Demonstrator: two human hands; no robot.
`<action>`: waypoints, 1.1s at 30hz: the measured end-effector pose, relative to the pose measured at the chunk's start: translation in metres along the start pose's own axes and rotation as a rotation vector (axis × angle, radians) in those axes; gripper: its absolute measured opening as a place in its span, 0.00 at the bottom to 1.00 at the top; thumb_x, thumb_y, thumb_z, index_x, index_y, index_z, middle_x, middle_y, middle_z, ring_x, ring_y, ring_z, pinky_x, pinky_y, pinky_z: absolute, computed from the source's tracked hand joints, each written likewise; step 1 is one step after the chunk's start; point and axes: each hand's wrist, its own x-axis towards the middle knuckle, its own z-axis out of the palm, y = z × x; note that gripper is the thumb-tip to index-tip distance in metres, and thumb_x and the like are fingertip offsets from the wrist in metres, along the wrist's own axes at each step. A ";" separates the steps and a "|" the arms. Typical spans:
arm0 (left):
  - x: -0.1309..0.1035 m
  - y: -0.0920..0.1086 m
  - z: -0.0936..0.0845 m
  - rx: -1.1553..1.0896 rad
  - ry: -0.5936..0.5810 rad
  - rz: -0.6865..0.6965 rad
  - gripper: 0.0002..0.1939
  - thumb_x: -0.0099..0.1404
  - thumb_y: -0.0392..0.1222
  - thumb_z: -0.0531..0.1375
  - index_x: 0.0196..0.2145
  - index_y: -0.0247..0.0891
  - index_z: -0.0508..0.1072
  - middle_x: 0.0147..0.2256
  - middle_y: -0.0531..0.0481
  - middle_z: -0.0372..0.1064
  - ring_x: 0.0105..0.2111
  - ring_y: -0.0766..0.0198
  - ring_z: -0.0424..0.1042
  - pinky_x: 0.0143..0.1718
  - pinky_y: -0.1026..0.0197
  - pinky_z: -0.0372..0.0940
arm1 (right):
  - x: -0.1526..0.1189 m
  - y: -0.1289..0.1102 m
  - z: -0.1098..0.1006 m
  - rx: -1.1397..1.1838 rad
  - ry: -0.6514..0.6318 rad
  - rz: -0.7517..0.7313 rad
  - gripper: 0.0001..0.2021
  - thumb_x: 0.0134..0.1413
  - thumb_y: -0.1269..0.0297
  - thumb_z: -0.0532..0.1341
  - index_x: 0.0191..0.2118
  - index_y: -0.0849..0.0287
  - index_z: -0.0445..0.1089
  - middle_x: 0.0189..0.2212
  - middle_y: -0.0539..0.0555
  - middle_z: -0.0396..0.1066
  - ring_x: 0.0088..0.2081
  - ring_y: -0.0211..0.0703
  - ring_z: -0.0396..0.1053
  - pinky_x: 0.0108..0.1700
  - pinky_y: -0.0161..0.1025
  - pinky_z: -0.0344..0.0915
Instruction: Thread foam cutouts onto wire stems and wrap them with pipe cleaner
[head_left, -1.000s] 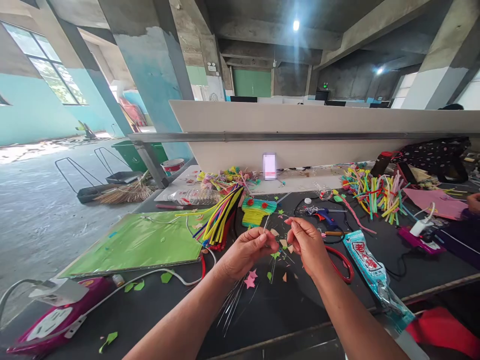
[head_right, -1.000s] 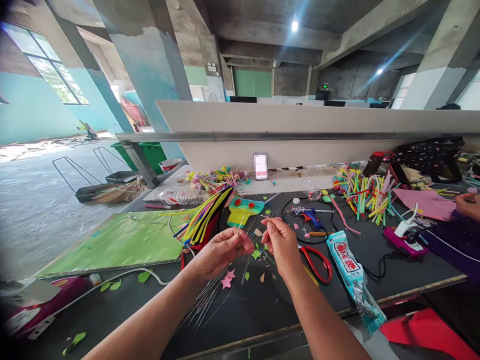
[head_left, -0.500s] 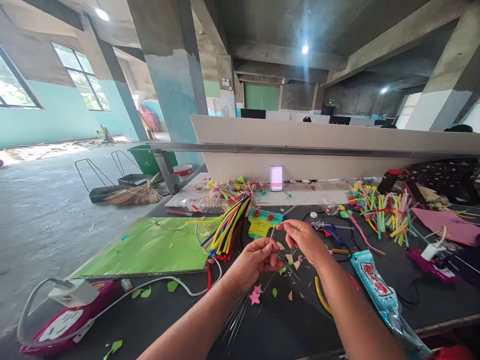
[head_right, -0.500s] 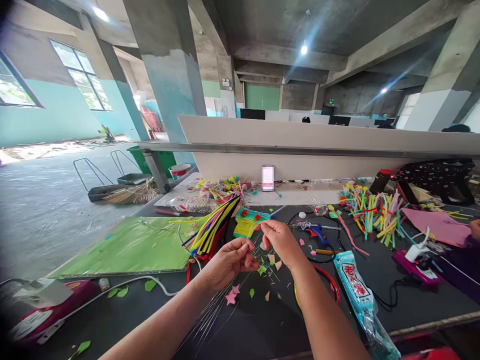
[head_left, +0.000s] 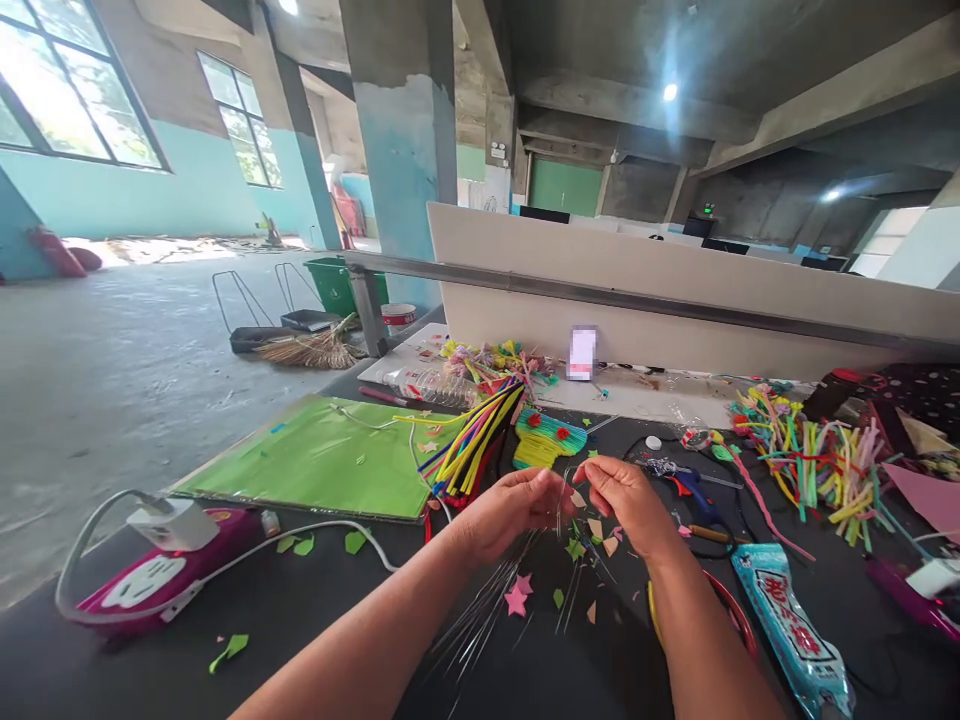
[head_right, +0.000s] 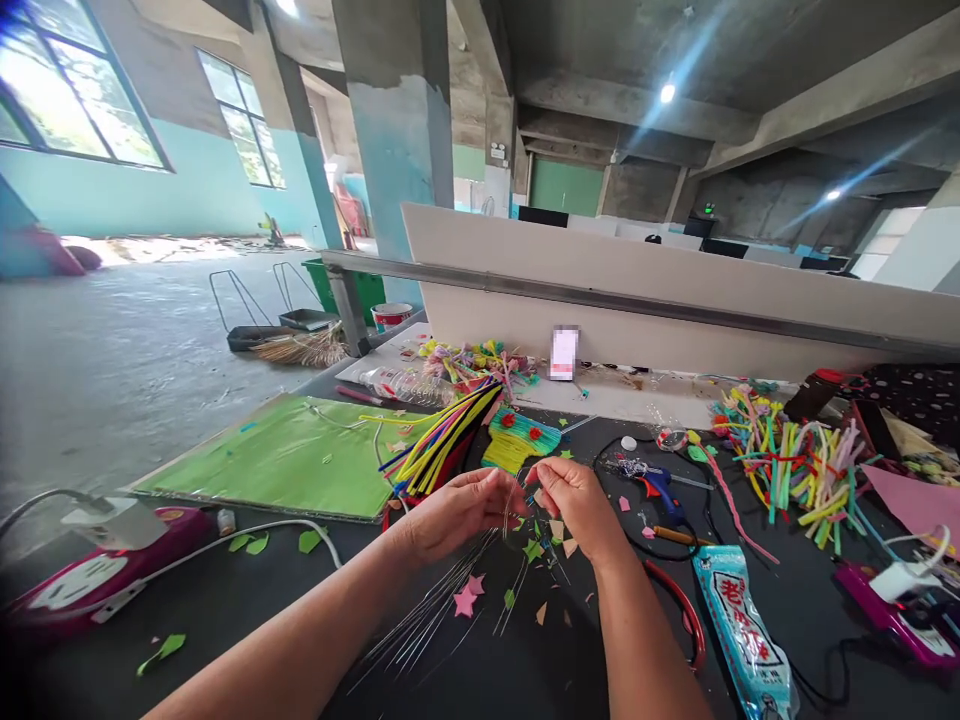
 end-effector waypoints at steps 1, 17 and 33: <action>0.000 0.001 0.000 0.010 -0.004 -0.004 0.18 0.63 0.51 0.55 0.35 0.30 0.73 0.33 0.40 0.72 0.34 0.62 0.71 0.37 0.61 0.63 | -0.002 0.000 0.000 -0.028 -0.029 0.005 0.17 0.59 0.53 0.52 0.33 0.60 0.70 0.14 0.44 0.54 0.18 0.33 0.51 0.23 0.33 0.47; 0.001 -0.001 -0.009 -0.136 -0.161 -0.194 0.06 0.60 0.38 0.58 0.28 0.33 0.65 0.19 0.48 0.69 0.10 0.72 0.58 0.09 0.73 0.43 | -0.009 -0.004 0.008 0.032 -0.178 0.028 0.15 0.57 0.53 0.55 0.28 0.60 0.68 0.17 0.44 0.50 0.20 0.32 0.47 0.22 0.32 0.45; 0.002 0.015 -0.026 -0.065 -0.020 -0.059 0.09 0.60 0.43 0.58 0.30 0.33 0.66 0.18 0.52 0.67 0.09 0.74 0.57 0.08 0.73 0.47 | -0.008 -0.002 0.006 0.385 -0.120 0.147 0.20 0.57 0.49 0.52 0.34 0.62 0.69 0.23 0.52 0.70 0.15 0.28 0.43 0.19 0.31 0.38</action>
